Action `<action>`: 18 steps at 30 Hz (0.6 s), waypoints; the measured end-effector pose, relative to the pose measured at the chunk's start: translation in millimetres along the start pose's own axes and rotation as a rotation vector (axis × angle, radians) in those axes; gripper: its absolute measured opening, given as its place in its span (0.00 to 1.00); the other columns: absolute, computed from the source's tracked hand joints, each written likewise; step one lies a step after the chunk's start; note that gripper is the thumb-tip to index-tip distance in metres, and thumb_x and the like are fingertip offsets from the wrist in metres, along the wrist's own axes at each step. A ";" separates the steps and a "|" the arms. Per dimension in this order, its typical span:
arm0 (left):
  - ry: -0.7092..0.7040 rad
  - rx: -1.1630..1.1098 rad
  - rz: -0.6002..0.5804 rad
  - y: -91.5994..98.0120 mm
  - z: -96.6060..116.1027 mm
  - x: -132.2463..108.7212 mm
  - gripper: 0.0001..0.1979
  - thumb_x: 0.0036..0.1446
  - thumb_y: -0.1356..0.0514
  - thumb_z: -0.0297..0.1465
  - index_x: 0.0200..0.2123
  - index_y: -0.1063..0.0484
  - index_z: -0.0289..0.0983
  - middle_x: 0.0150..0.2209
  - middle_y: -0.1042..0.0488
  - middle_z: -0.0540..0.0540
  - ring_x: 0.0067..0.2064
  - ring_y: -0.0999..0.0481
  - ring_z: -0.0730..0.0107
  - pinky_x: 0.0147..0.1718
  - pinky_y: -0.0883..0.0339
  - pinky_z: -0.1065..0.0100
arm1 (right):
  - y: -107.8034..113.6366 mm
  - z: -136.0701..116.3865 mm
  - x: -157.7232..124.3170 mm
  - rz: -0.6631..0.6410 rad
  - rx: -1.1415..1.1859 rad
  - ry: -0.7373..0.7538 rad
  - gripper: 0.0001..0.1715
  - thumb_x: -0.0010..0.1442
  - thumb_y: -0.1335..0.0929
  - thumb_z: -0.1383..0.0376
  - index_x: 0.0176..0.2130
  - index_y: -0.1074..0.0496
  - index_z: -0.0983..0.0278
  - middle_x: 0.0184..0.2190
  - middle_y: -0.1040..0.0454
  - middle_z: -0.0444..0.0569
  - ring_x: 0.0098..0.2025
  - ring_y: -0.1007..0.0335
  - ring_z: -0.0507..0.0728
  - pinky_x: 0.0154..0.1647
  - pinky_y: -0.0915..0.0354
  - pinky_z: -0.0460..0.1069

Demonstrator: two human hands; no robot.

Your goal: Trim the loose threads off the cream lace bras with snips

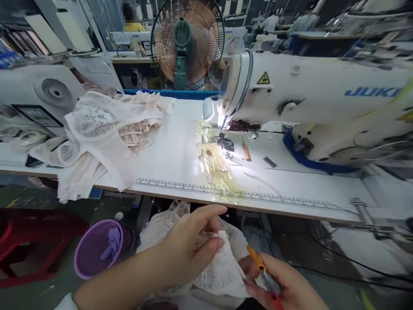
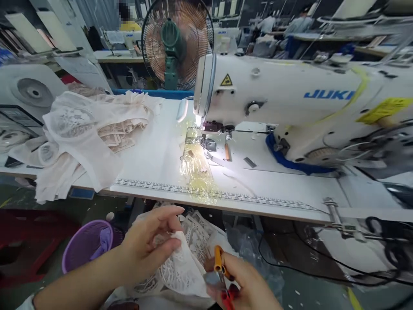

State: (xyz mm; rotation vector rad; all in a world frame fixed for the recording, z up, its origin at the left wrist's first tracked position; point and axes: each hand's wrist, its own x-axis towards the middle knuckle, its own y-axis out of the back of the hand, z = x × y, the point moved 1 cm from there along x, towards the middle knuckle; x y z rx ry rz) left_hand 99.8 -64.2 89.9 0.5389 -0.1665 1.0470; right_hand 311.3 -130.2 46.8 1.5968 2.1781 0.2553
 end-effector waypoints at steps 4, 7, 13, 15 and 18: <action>-0.135 0.201 -0.077 -18.3 8.1 8.7 0.27 0.58 0.49 0.21 0.59 0.51 0.43 0.35 0.28 0.47 0.35 0.27 0.68 0.35 0.31 0.66 | 15.2 -14.3 -2.5 0.193 0.114 0.130 0.08 0.56 0.32 0.60 0.32 0.35 0.60 0.35 0.26 0.50 0.35 0.29 0.58 0.32 0.31 0.48; -0.170 0.261 -0.109 -28.9 9.9 13.2 0.27 0.59 0.50 0.22 0.59 0.53 0.42 0.36 0.27 0.47 0.35 0.26 0.65 0.35 0.30 0.65 | 21.2 -27.4 0.8 0.279 0.190 0.292 0.06 0.58 0.32 0.65 0.36 0.36 0.57 0.35 0.29 0.46 0.39 0.31 0.56 0.38 0.33 0.49; -0.114 0.213 -0.131 -37.0 7.8 15.2 0.28 0.57 0.49 0.21 0.59 0.53 0.43 0.37 0.27 0.47 0.34 0.26 0.68 0.34 0.31 0.67 | 20.6 -40.4 12.6 0.253 0.251 0.307 0.08 0.57 0.32 0.69 0.34 0.36 0.58 0.31 0.34 0.43 0.35 0.35 0.54 0.37 0.35 0.48; -0.064 0.150 -0.145 -38.7 5.2 14.1 0.27 0.57 0.49 0.22 0.58 0.51 0.42 0.36 0.28 0.48 0.33 0.27 0.68 0.34 0.32 0.68 | 19.8 -41.5 15.6 0.253 0.285 0.310 0.09 0.57 0.32 0.70 0.33 0.36 0.58 0.31 0.34 0.42 0.34 0.35 0.53 0.35 0.35 0.48; 0.101 0.009 -0.129 -41.6 0.2 13.0 0.23 0.55 0.48 0.24 0.55 0.46 0.39 0.33 0.29 0.49 0.33 0.27 0.69 0.33 0.32 0.68 | 17.5 -40.1 18.4 0.287 0.301 0.331 0.10 0.55 0.31 0.71 0.33 0.36 0.58 0.30 0.34 0.42 0.34 0.36 0.54 0.34 0.36 0.48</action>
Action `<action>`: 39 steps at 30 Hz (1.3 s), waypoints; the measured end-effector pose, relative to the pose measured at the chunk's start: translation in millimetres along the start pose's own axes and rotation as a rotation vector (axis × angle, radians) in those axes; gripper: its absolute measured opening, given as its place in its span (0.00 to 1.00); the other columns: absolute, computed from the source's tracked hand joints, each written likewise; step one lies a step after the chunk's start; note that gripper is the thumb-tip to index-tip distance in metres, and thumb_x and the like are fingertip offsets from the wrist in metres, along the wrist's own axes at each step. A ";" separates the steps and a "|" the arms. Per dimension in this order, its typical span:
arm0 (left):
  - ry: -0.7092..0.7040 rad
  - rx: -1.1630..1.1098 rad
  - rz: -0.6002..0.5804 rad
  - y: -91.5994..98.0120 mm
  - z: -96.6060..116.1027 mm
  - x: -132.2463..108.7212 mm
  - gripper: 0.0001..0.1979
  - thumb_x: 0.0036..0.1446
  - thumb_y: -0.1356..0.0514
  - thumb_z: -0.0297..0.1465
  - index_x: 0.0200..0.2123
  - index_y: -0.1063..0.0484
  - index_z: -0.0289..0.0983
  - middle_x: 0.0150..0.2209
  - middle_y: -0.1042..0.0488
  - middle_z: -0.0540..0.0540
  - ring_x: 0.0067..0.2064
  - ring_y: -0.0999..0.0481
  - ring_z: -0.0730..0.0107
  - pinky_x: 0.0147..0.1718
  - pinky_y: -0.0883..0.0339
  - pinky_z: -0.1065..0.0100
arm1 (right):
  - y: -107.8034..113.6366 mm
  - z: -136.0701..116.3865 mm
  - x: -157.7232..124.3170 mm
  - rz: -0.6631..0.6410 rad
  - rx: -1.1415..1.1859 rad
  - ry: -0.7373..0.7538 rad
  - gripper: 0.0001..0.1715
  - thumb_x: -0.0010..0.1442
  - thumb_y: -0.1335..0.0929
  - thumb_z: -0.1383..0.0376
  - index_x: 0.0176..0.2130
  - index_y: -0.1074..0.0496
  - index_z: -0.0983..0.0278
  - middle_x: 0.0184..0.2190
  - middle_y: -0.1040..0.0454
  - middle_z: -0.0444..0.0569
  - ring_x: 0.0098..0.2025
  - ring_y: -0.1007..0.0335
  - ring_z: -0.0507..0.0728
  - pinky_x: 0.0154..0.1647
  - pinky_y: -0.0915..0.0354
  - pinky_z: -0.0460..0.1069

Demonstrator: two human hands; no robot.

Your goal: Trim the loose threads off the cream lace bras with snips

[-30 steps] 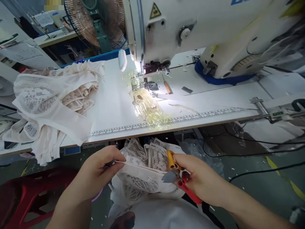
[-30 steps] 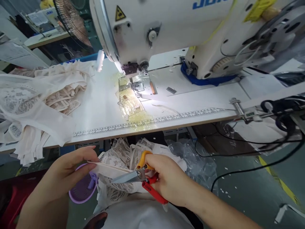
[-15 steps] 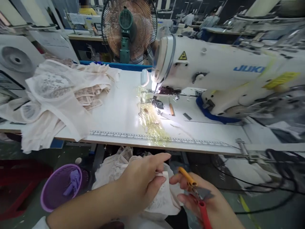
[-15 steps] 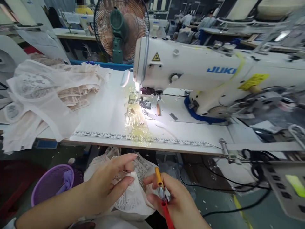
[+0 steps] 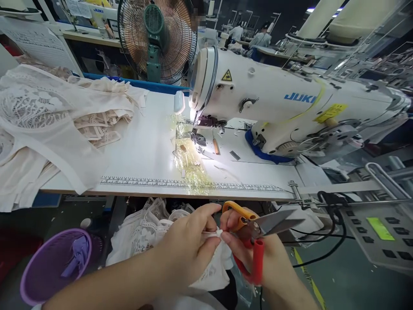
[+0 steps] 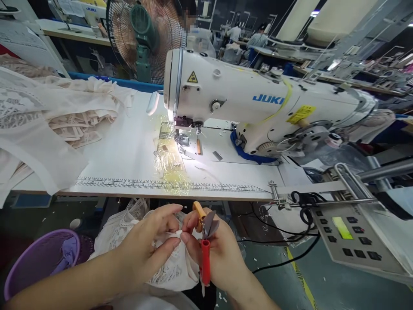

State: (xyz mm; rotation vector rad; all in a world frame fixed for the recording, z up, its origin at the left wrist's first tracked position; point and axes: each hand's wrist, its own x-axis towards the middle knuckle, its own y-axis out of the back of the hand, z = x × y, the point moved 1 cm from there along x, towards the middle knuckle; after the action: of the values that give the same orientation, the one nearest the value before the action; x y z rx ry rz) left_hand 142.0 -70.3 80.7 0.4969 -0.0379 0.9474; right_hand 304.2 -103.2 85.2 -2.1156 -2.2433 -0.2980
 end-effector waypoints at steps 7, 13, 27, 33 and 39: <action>0.314 -0.230 -0.030 -0.9 -1.3 8.8 0.09 0.52 0.45 0.32 0.24 0.31 0.35 0.25 0.32 0.48 0.29 0.31 0.69 0.29 0.38 0.69 | -2.8 11.9 -5.0 0.083 -0.028 0.009 0.12 0.55 0.30 0.69 0.35 0.38 0.56 0.32 0.34 0.42 0.35 0.36 0.54 0.35 0.37 0.48; 0.433 -0.320 -0.096 5.1 0.0 14.5 0.11 0.50 0.46 0.35 0.20 0.37 0.37 0.21 0.38 0.50 0.25 0.39 0.71 0.23 0.46 0.70 | 18.7 9.7 -5.1 -0.303 -0.273 -0.021 0.20 0.62 0.42 0.46 0.39 0.38 0.59 0.33 0.37 0.45 0.34 0.38 0.56 0.35 0.38 0.50; 0.612 -0.353 -0.205 13.6 -6.2 25.2 0.09 0.46 0.43 0.34 0.19 0.35 0.36 0.20 0.39 0.53 0.23 0.40 0.75 0.22 0.47 0.72 | 30.0 16.0 -15.9 -0.573 -0.571 -0.193 0.37 0.53 0.50 0.32 0.27 0.47 0.62 0.22 0.46 0.40 0.22 0.53 0.50 0.22 0.54 0.47; 0.682 -0.443 -0.221 14.3 -12.8 23.6 0.10 0.43 0.41 0.36 0.20 0.35 0.36 0.18 0.39 0.53 0.20 0.42 0.76 0.20 0.48 0.71 | 32.2 19.2 -19.1 -0.601 -0.649 -0.241 0.35 0.53 0.49 0.32 0.26 0.49 0.61 0.23 0.45 0.41 0.23 0.53 0.51 0.23 0.55 0.47; 0.661 -0.425 -0.259 15.1 -14.0 23.9 0.10 0.44 0.41 0.36 0.19 0.35 0.36 0.18 0.40 0.53 0.21 0.42 0.76 0.21 0.48 0.71 | 32.5 15.2 -20.1 -0.588 -0.612 -0.244 0.31 0.55 0.42 0.38 0.26 0.50 0.61 0.22 0.45 0.40 0.22 0.54 0.50 0.22 0.57 0.47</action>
State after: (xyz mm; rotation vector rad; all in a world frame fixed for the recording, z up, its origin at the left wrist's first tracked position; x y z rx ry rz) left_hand 141.7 -38.7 80.0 -0.2138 0.4065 0.7810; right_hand 339.4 -118.8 70.5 -1.6809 -3.2219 -0.8893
